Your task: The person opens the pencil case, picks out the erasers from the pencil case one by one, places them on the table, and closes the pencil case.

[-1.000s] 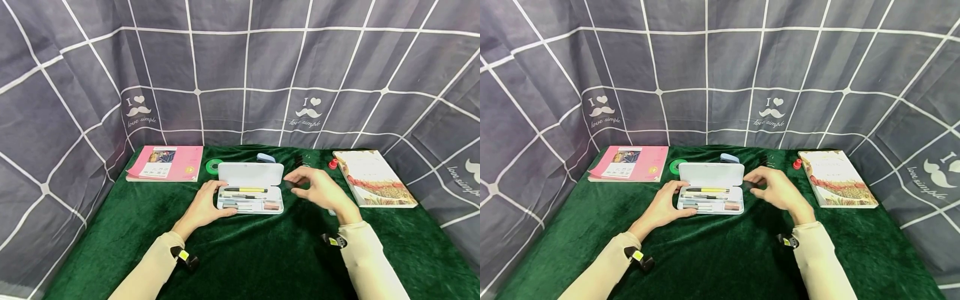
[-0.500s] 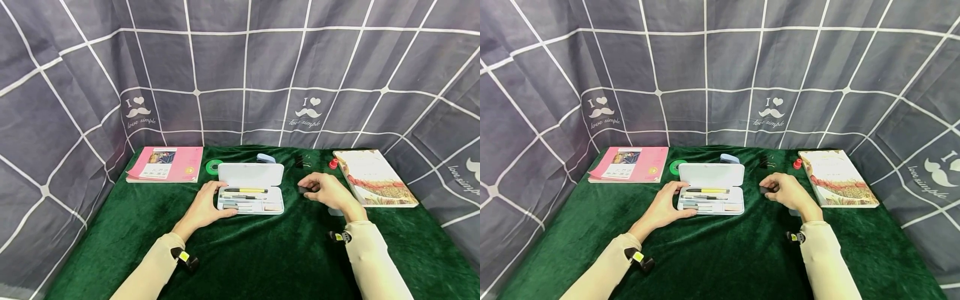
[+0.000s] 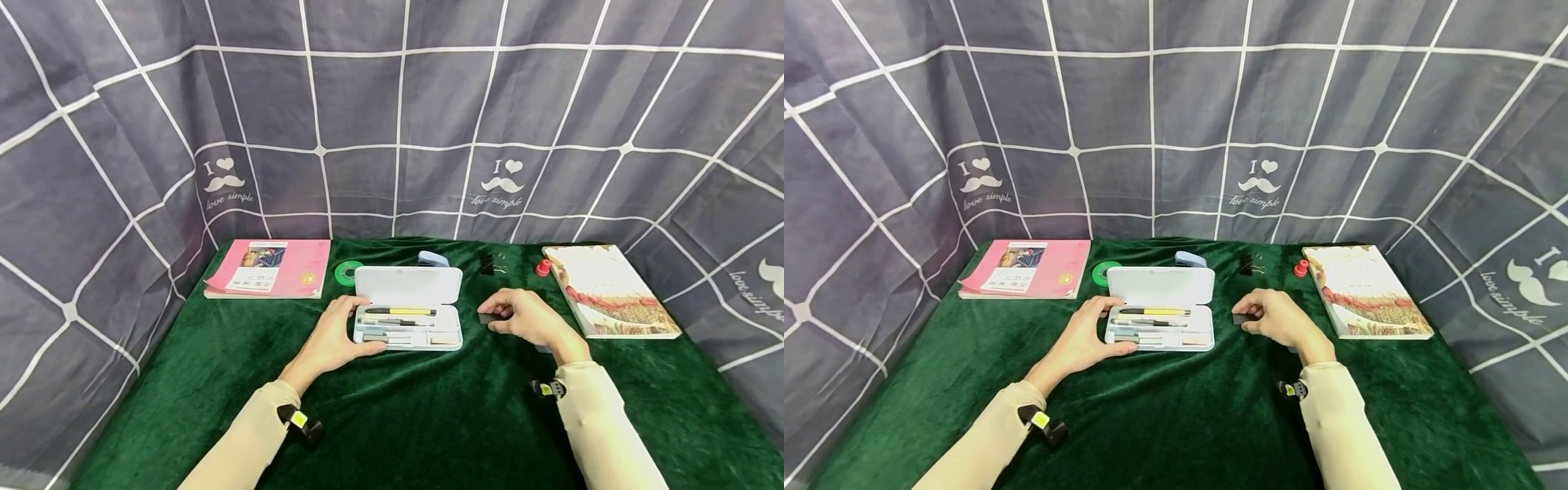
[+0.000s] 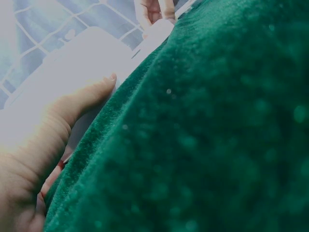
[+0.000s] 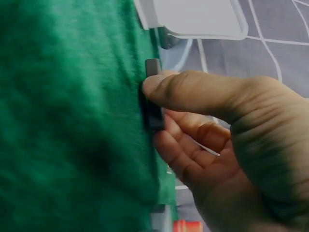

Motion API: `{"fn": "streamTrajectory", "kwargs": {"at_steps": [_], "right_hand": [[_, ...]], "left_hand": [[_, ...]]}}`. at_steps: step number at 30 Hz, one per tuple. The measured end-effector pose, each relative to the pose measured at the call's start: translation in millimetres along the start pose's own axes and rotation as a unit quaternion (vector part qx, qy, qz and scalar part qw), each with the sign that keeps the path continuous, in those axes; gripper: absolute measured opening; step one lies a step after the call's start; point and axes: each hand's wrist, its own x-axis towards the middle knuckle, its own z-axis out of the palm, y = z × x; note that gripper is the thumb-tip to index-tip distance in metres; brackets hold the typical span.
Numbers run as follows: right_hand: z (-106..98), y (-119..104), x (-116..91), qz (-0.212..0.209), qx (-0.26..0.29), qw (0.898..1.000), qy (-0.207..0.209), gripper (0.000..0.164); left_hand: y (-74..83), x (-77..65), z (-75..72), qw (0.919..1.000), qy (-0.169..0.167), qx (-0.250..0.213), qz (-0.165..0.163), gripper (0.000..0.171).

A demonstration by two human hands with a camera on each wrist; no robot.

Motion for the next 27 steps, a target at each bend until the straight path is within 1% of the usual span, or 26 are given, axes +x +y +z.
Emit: {"fn": "streamTrajectory", "kwargs": {"at_steps": [3, 12, 14, 16, 19, 21, 24, 27], "right_hand": [[1.3, -0.6, 1.1, -0.002, -0.002, 1.0, -0.01, 0.029], [0.4, -2.8, 0.2, -0.003, -0.004, 1.0, -0.02, 0.031], [-2.2, -4.9, -0.8, -0.006, 0.01, 1.0, -0.013, 0.033], [-5.5, -8.6, -1.7, -0.015, 0.024, 1.0, 0.005, 0.037], [-10.2, -18.4, -1.6, -0.04, 0.055, 0.997, 0.034, 0.042], [-12.0, -27.0, -1.0, -0.058, 0.073, 0.995, 0.046, 0.043], [-12.0, -41.2, 0.6, -0.085, 0.108, 0.989, 0.047, 0.044], [-6.6, -51.6, 3.4, -0.104, 0.135, 0.985, 0.035, 0.043]], "left_hand": [[0.2, 0.4, -0.3, 1.0, 0.0, -0.001, 0.002, 0.087], [0.4, 0.5, -1.0, 1.0, -0.003, -0.003, -0.002, 0.086], [0.4, 0.1, -0.7, 1.0, -0.005, -0.003, -0.004, 0.087], [0.2, -0.3, -0.5, 1.0, -0.005, -0.002, -0.006, 0.087], [-0.1, -1.1, -0.2, 0.9999, -0.007, 0.002, -0.008, 0.087], [-0.1, -1.5, -0.1, 0.9999, -0.007, 0.003, -0.008, 0.088], [-0.5, -1.0, 0.1, 1.0, -0.005, 0.004, -0.005, 0.087], [-1.2, -0.4, 0.2, 1.0, -0.003, 0.003, -0.003, 0.087]]}}
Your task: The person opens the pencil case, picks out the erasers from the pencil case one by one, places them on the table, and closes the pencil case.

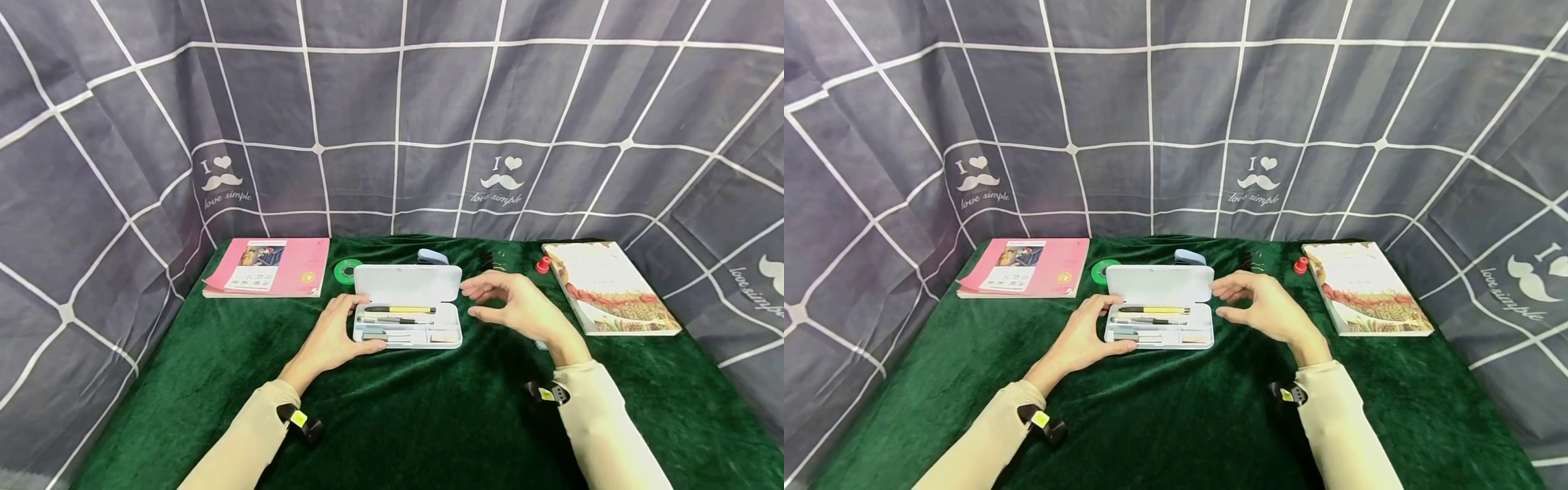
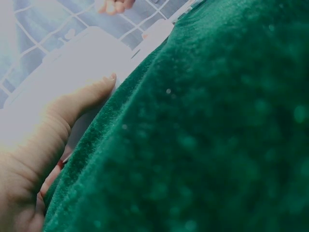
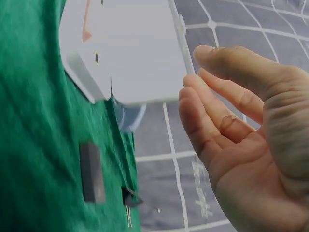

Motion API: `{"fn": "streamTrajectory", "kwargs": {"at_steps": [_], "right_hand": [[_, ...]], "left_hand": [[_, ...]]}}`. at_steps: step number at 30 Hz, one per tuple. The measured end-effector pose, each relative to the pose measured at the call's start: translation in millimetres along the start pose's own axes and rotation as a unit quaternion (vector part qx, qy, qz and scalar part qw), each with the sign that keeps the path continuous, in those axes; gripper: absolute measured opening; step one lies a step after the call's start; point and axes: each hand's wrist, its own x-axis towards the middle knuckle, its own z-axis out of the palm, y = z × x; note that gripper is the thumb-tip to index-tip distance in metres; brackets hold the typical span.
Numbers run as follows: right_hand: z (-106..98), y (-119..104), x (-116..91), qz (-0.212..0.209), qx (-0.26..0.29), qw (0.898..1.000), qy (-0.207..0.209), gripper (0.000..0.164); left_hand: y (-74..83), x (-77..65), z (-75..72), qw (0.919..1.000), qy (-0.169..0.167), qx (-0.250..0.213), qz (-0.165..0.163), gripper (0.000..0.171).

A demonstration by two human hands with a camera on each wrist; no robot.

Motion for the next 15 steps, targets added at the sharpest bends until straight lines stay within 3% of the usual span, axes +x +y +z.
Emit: {"fn": "streamTrajectory", "kwargs": {"at_steps": [5, 11, 15], "right_hand": [[18.4, -4.5, 6.2, -0.003, 0.015, 0.999, -0.05, 0.034], [38.8, -5.2, 9.6, -0.014, -0.05, 0.989, -0.135, 0.02], [46.5, -5.8, 11.2, -0.022, -0.081, 0.984, -0.157, 0.015]], "left_hand": [[0.6, 0.1, -0.6, 1.0, -0.003, 0.003, -0.003, 0.088], [1.3, 0.4, -0.6, 1.0, 0.0, -0.001, 0.001, 0.087], [0.8, 1.1, -0.9, 1.0, -0.002, -0.002, 0.0, 0.087]]}}
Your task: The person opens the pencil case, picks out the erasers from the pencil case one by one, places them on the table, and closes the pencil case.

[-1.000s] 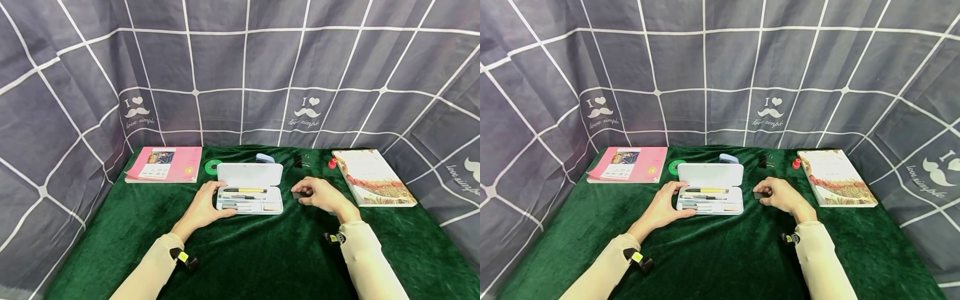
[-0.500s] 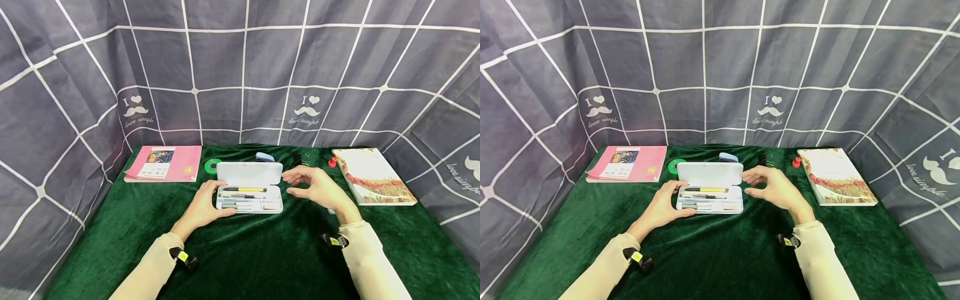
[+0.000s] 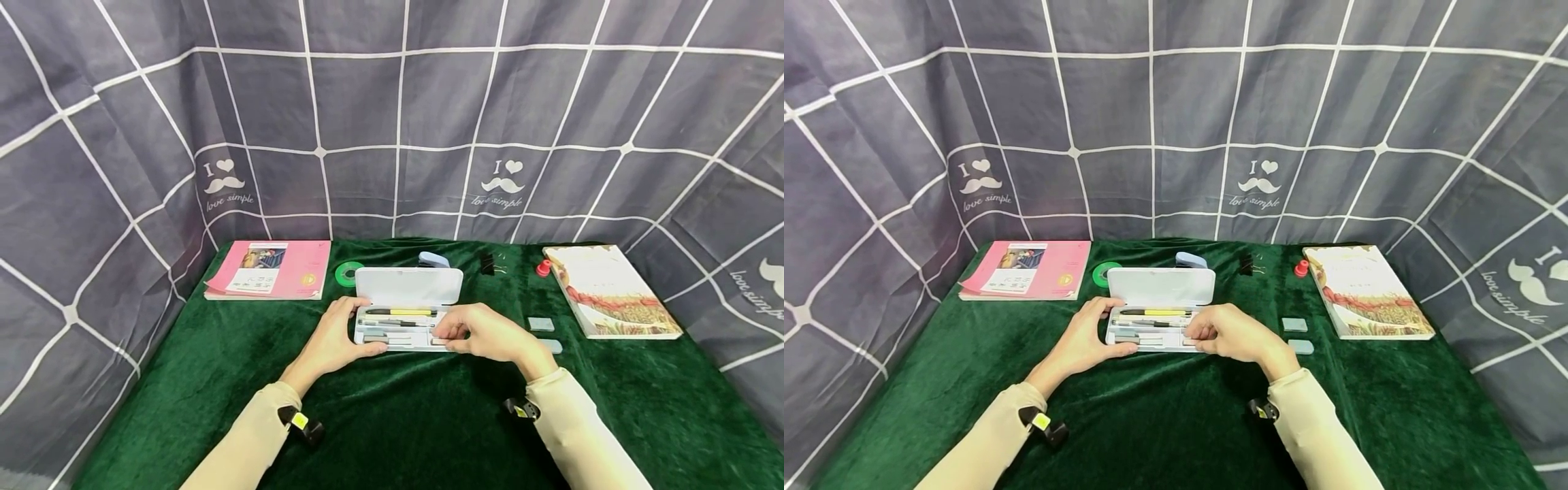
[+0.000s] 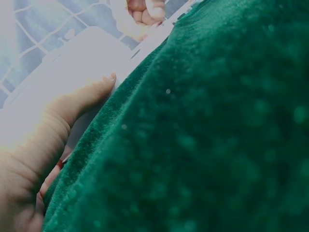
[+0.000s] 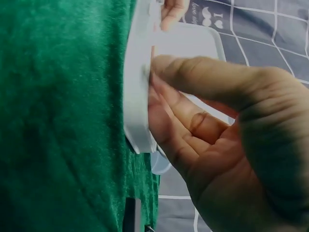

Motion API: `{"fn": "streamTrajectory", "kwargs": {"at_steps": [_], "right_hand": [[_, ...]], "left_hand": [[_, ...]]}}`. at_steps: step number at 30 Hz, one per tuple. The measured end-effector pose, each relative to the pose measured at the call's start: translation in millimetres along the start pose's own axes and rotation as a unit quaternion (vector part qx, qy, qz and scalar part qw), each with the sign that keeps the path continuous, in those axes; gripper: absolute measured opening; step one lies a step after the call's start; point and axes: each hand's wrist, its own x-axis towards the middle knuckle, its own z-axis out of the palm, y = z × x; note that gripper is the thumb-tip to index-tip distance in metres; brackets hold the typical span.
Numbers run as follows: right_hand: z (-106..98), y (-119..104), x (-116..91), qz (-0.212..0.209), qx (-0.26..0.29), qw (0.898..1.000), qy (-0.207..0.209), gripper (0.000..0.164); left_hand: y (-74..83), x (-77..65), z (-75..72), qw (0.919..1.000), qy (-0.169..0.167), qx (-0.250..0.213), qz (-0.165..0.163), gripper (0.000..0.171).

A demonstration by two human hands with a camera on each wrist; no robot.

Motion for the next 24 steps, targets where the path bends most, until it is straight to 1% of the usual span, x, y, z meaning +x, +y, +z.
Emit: {"fn": "streamTrajectory", "kwargs": {"at_steps": [5, 11, 14, 16, 18, 22, 24], "right_hand": [[2.5, -0.2, 1.1, 0.006, -0.015, 1.0, 0.004, 0.019], [2.2, -0.5, 0.7, 0.01, -0.006, 1.0, 0.008, 0.016], [0.0, -1.1, -0.5, 0.008, 0.001, 1.0, 0.022, 0.013], [-4.2, -1.9, -3.0, 0.003, 0.002, 0.999, 0.046, 0.012], [-11.1, -2.0, -8.3, -0.001, -0.001, 0.997, 0.082, 0.014], [-29.1, 2.1, -28.7, 0.007, -0.017, 0.988, 0.154, 0.025], [-36.3, 5.8, -40.6, 0.015, -0.031, 0.983, 0.178, 0.031]], "left_hand": [[-0.2, 0.2, 0.1, 1.0, 0.0, 0.001, 0.005, 0.087], [0.5, -0.1, -0.2, 1.0, 0.001, 0.003, 0.006, 0.087], [1.5, -0.1, -0.4, 1.0, 0.001, 0.004, 0.005, 0.087], [1.9, -0.2, -0.6, 1.0, 0.003, 0.003, 0.004, 0.088], [2.0, -0.4, -0.7, 1.0, 0.003, 0.003, 0.003, 0.088], [1.3, -1.2, -0.6, 1.0, 0.002, 0.005, 0.001, 0.089], [0.7, -1.7, -0.6, 1.0, 0.002, 0.006, 0.002, 0.089]]}}
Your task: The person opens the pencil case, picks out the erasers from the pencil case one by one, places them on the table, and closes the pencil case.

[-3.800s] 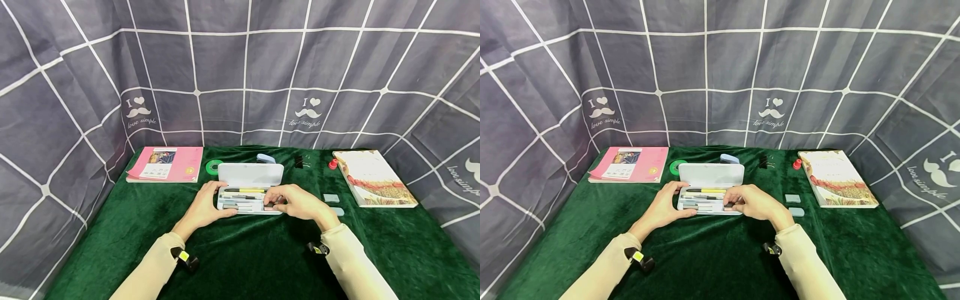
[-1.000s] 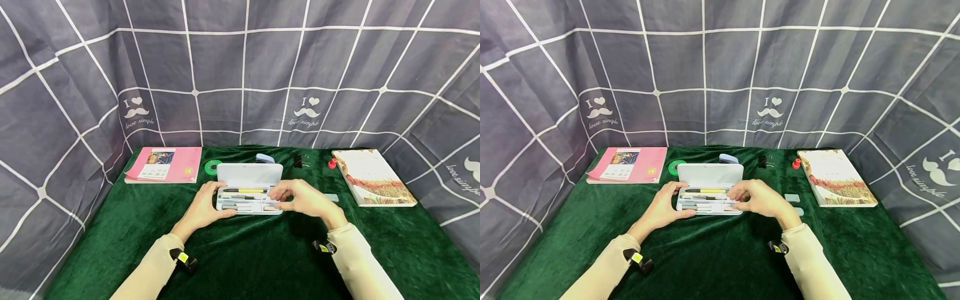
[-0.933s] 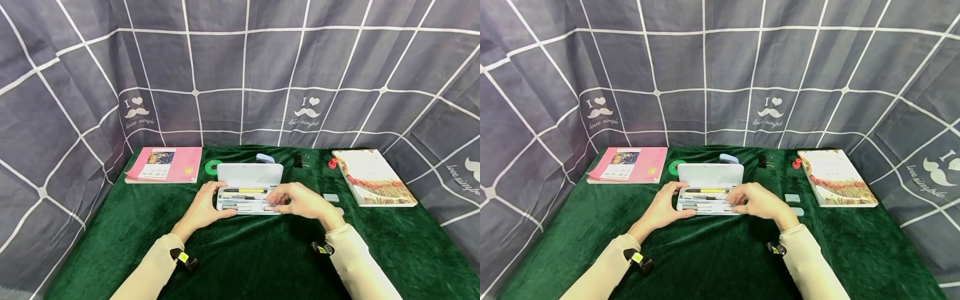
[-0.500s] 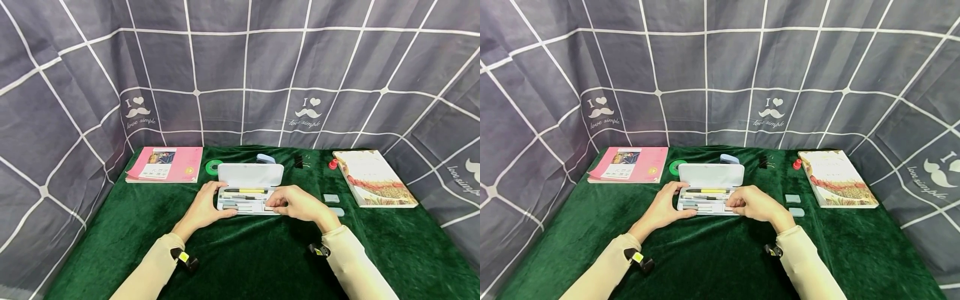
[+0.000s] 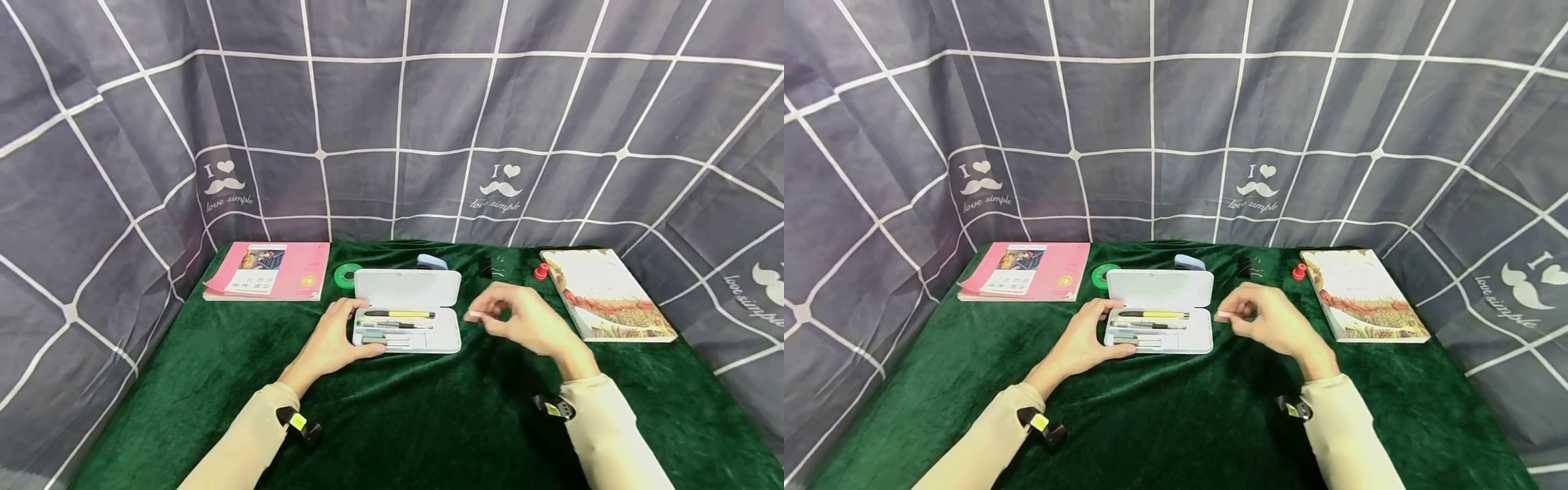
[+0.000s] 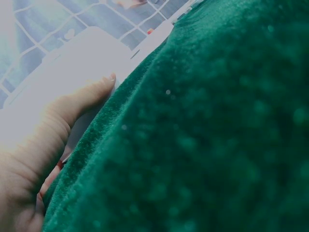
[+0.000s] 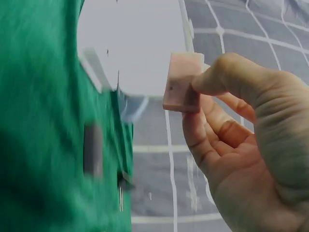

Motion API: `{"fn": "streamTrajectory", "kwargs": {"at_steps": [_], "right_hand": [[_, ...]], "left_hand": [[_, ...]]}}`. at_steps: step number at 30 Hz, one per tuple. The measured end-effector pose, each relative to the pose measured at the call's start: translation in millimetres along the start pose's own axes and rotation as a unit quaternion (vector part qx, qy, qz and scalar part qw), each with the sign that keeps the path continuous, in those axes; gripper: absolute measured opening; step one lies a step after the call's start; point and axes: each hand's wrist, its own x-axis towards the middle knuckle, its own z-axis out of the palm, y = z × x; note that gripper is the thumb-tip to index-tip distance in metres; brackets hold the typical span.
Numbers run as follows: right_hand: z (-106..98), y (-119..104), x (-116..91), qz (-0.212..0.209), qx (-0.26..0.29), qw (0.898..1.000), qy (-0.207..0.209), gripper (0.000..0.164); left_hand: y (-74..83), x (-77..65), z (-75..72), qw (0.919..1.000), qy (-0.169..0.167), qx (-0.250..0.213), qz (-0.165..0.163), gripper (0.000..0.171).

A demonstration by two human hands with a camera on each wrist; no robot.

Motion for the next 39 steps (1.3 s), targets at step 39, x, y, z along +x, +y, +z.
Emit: {"fn": "streamTrajectory", "kwargs": {"at_steps": [39], "right_hand": [[9.2, 29.4, -39.1, 0.037, -0.034, 0.998, -0.024, 0.028]], "left_hand": [[-2.2, -0.1, -0.6, 1.0, -0.001, 0.002, -0.001, 0.088]]}}
